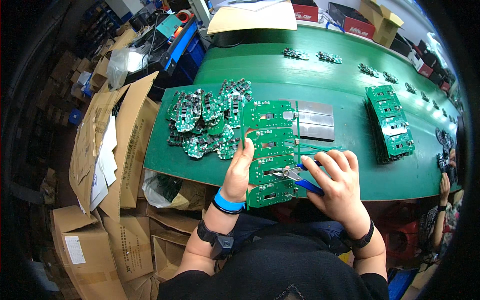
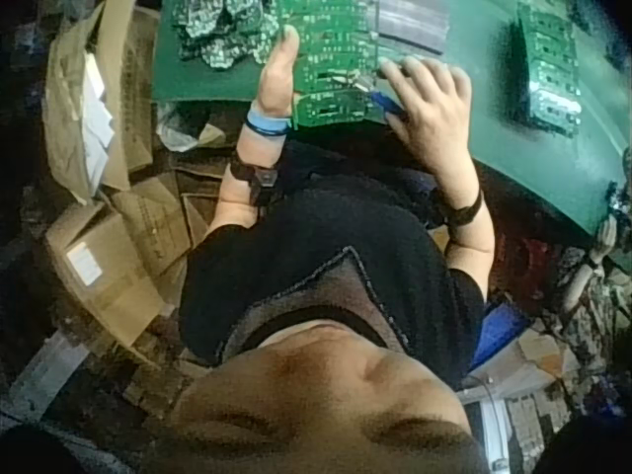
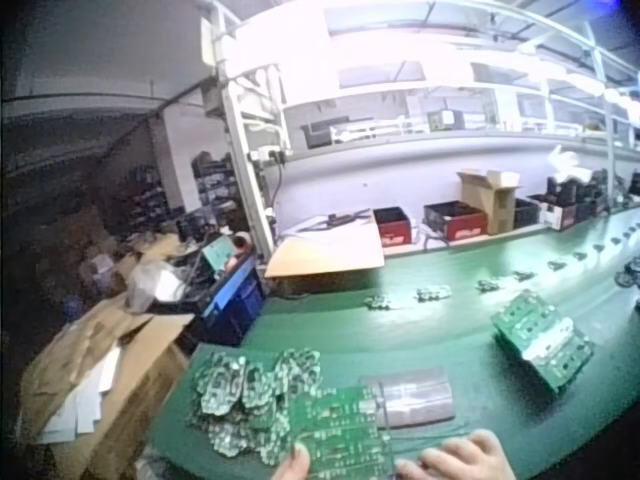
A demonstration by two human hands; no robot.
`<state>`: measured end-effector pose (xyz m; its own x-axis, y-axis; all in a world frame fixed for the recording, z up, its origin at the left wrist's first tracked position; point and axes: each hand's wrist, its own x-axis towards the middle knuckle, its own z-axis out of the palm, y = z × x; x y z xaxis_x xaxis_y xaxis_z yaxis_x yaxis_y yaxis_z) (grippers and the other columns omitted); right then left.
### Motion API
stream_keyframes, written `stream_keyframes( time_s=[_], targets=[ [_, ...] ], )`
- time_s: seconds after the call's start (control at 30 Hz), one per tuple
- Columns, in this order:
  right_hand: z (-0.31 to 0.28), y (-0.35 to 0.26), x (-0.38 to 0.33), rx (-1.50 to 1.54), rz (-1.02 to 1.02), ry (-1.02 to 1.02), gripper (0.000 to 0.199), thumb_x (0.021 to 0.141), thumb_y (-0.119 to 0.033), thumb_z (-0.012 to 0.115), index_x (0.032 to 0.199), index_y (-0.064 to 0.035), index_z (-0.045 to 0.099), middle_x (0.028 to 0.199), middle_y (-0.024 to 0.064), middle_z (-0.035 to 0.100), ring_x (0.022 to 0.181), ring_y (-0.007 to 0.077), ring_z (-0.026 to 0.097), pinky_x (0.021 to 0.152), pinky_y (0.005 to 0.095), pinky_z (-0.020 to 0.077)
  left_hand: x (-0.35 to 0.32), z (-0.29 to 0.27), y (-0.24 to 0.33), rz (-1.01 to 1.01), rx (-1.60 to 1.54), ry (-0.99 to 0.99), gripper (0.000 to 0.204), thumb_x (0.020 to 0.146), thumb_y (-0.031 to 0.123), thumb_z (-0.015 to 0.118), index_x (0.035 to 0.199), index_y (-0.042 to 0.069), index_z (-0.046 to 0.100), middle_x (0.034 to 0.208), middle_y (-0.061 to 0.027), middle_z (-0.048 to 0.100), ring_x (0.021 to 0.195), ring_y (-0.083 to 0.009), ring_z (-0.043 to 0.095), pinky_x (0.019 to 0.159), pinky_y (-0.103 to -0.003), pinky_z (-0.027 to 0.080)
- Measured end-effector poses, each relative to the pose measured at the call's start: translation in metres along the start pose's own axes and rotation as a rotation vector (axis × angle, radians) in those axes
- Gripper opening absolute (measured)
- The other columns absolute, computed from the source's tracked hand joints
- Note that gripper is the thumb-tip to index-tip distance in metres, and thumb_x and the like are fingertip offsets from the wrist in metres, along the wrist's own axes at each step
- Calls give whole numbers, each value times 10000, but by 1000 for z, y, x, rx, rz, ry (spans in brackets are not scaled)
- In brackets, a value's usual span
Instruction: Separating individual circuit boards from a multi-unit panel using pliers at an assembly line.
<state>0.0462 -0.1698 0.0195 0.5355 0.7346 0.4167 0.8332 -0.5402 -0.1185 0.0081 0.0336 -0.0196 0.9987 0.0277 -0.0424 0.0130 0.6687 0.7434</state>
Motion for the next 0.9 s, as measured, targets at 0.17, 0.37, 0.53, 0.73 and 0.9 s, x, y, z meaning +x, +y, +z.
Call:
stream_keyframes(
  time_s=[0.17,0.37,0.53,0.73,0.9],
  targets=[
    [-3,-3,1,-18,-4,-5,616,548,-229,736,1124,-103,558,996,36,526,931,214,491,837,393,344,-1,2,1,-1,6,16,552,966,433,250,1346,35,290,1223,-219,492,1043,-341,569,836,-456,522],
    [-3,-4,2,-30,-7,-8,620,549,-227,737,1129,-106,556,995,36,526,934,213,491,843,393,341,-2,2,4,-9,20,-11,553,967,430,249,1351,34,282,1235,-216,483,1051,-338,564,839,-444,520],
    [-3,-4,3,-24,-2,-22,624,546,-227,740,1131,-112,556,998,36,529,929,212,494,841,394,343,-1,1,3,14,-71,-67,446,990,335,246,1362,89,252,1238,-156,476,1055,-245,565,852,-365,517],
    [0,-3,0,-56,-20,-15,628,540,-221,741,1131,-115,559,996,32,534,921,209,499,830,395,347,-1,2,1,-26,-58,13,558,963,439,258,1349,37,290,1243,-218,474,1091,-341,538,865,-456,503],
    [-2,-1,3,-18,-5,-12,632,532,-220,745,1127,-112,561,991,31,531,922,210,497,830,392,347,0,1,4,-54,-112,-47,448,991,326,242,1364,78,250,1229,-163,482,1042,-260,573,840,-378,525]
  ],
)
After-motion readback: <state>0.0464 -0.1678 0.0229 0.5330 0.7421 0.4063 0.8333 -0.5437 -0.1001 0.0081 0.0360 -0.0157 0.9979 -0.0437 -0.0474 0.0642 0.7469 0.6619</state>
